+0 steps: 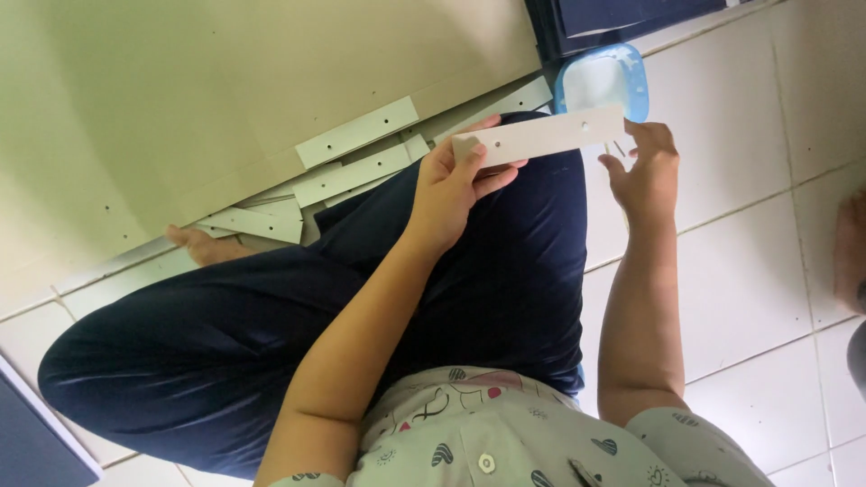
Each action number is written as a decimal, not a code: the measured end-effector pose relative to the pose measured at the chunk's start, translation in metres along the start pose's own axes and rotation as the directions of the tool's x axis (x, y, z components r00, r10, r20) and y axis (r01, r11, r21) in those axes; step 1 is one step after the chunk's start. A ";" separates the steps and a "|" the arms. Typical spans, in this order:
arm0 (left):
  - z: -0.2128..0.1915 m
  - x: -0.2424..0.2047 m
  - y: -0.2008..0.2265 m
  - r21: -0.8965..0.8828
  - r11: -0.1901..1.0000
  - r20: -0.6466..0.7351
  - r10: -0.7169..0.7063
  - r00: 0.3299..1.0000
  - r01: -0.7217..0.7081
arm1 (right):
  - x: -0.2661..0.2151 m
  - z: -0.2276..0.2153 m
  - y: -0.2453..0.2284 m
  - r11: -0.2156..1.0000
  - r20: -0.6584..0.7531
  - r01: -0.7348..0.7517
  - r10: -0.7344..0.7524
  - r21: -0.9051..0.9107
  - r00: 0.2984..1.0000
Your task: The person applies adhesive using a stick to small white strips and then attaches the strips to a larger board and a dark folder.
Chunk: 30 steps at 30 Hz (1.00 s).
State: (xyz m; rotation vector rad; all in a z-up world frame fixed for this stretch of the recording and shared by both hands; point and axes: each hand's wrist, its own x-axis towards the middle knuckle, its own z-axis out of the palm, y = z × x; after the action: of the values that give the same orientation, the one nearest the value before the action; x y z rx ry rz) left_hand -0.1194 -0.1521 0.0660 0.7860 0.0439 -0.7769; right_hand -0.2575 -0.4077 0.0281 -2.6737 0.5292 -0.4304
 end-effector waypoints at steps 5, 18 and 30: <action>0.006 0.013 -0.009 -0.048 0.996 -0.057 0.072 0.996 -0.075 | -0.011 0.049 0.057 0.982 -0.106 -0.060 0.080 0.177 0.991; 0.021 0.019 -0.023 -0.056 0.972 -0.189 0.212 0.959 -0.226 | 0.037 0.050 0.017 0.896 -0.289 0.114 0.017 0.429 0.957; 0.012 0.019 -0.032 0.052 0.969 -0.201 0.247 0.948 -0.242 | 0.055 0.075 0.026 0.808 -0.277 -0.111 0.323 0.579 0.905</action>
State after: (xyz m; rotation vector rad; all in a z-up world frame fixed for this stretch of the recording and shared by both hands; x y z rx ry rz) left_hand -0.1290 -0.1856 0.0489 0.8773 0.1202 -0.4593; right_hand -0.1895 -0.4304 -0.0366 -1.9496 0.6911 -0.8719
